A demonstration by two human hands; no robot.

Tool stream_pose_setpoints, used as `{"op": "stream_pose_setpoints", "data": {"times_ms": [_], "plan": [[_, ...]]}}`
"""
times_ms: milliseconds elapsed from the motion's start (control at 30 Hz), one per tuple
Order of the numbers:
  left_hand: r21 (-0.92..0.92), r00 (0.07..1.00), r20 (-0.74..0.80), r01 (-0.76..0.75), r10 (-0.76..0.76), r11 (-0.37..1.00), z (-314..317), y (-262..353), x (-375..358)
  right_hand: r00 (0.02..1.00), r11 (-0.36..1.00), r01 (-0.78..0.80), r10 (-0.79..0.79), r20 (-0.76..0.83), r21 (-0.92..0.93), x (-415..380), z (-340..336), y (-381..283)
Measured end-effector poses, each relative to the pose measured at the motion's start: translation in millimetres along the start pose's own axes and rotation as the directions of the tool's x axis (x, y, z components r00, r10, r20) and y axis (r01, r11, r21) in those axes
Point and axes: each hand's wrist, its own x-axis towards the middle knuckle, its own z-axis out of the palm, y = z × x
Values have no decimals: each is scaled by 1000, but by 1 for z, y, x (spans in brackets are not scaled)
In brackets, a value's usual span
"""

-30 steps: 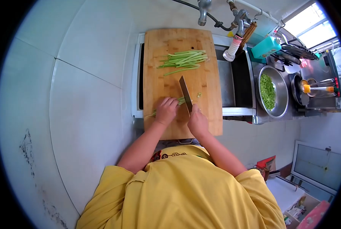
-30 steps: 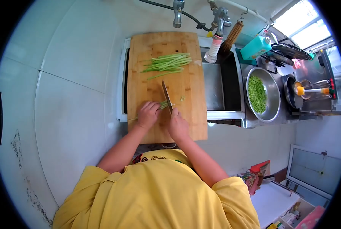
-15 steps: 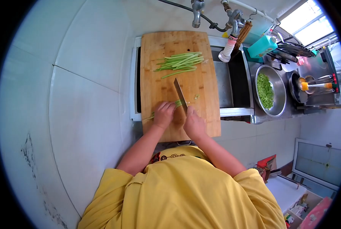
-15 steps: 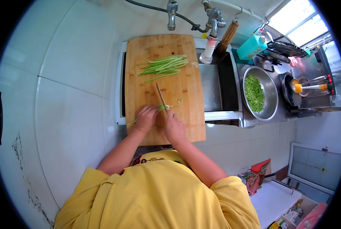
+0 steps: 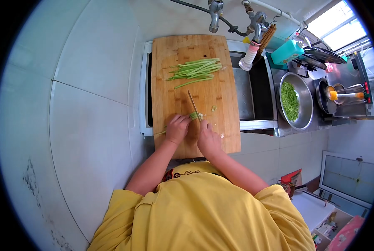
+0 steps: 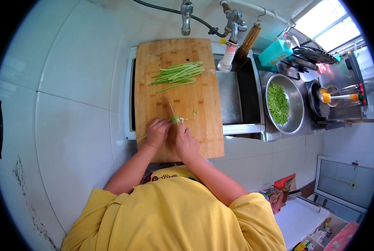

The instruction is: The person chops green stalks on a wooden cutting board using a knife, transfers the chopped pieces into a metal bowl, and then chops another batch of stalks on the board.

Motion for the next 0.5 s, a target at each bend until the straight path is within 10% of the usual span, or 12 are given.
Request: {"op": "stream_pose_setpoints", "data": {"times_ms": [500], "plan": [[2, 999, -32, 15, -14, 1000, -3, 4, 2, 998, 999, 37, -35, -54, 24, 2, 1, 10]]}}
